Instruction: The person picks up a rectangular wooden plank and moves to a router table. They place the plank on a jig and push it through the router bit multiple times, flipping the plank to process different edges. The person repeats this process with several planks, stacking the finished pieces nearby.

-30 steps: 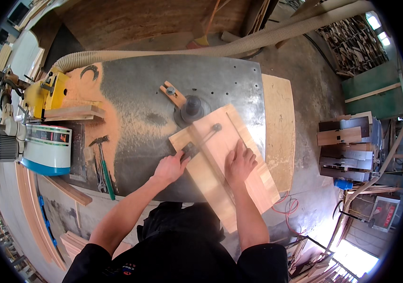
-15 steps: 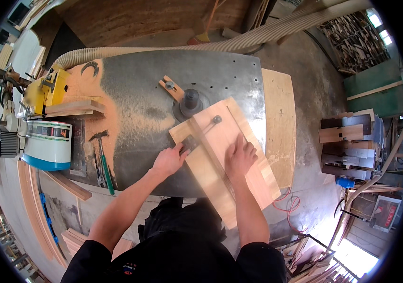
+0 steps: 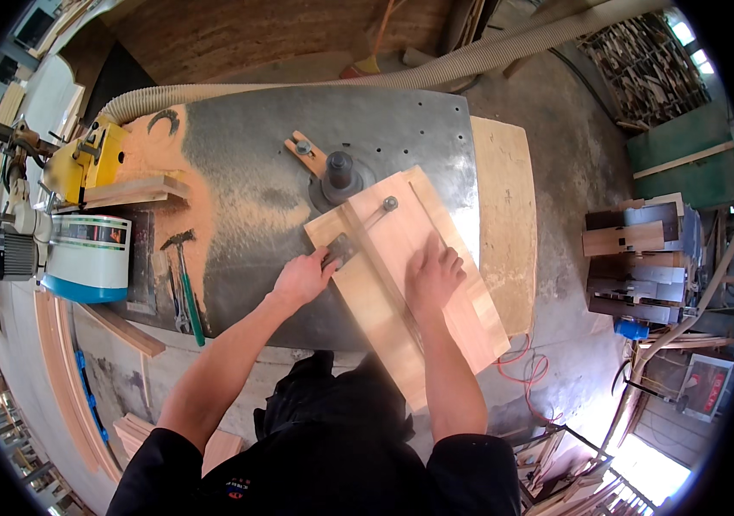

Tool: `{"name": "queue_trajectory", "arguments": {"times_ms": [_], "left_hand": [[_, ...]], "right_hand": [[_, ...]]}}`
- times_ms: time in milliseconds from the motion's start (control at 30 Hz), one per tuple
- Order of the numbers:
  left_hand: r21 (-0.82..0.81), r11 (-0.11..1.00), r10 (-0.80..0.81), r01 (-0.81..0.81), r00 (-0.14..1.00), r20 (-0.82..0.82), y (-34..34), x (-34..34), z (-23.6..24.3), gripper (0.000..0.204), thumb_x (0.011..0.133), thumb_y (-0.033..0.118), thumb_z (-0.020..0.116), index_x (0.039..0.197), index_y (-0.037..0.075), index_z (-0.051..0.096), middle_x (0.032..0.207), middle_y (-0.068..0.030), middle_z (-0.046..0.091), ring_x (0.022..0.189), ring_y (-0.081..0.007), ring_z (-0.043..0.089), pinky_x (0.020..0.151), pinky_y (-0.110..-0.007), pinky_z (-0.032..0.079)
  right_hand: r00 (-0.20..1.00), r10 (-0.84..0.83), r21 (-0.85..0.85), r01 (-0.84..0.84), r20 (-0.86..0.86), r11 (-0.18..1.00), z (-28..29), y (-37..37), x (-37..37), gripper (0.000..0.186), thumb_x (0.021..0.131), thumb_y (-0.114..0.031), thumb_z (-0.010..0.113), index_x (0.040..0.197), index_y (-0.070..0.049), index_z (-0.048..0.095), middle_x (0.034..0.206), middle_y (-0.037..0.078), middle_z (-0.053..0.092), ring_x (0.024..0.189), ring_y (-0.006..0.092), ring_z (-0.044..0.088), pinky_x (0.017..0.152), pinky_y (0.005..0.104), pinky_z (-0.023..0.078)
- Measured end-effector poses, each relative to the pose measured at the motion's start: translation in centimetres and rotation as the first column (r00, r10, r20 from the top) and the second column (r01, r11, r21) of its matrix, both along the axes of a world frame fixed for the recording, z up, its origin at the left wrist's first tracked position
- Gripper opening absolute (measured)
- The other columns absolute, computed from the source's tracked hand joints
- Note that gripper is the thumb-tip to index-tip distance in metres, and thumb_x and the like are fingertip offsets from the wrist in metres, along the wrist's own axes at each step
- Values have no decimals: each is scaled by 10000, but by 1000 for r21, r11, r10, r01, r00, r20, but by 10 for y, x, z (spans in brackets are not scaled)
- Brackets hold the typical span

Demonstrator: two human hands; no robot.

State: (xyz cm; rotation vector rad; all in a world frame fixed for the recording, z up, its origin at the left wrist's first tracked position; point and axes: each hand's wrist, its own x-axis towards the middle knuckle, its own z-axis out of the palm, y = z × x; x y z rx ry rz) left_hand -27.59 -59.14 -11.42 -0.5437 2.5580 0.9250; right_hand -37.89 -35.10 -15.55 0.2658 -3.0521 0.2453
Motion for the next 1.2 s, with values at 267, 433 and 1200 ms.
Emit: {"name": "queue_trajectory", "arguments": {"times_ms": [267,433,1200], "left_hand": [[-6,999,32,-32,995,-97,13,-6,2,418,1032,409,549,1187,27,615,939,-277,728,914,-482,693,826,-566,554],[-71,995,62,-72,989,-137,64,20,-31,409,1059,424,494,1136,38,605,901,-227,733,882,-435,712,795,-545,569],[458,118,150,881,440,-885,333,39,297,363,967,289,641,1247,58,618,1220,-155,647,1155,-338,599,1000,-447,477]], "right_hand": [[994,59,15,-58,-90,998,-7,15,-13,523,996,-338,545,1500,-200,519,1176,169,579,1090,366,524,907,530,404],[977,193,28,-191,-91,981,-17,43,-34,537,981,-363,564,1505,-251,534,1189,157,582,1149,364,527,946,537,415],[935,348,6,-348,-63,937,6,101,35,485,1054,-351,469,1513,-202,523,1260,172,573,1148,383,540,937,538,445]]}}
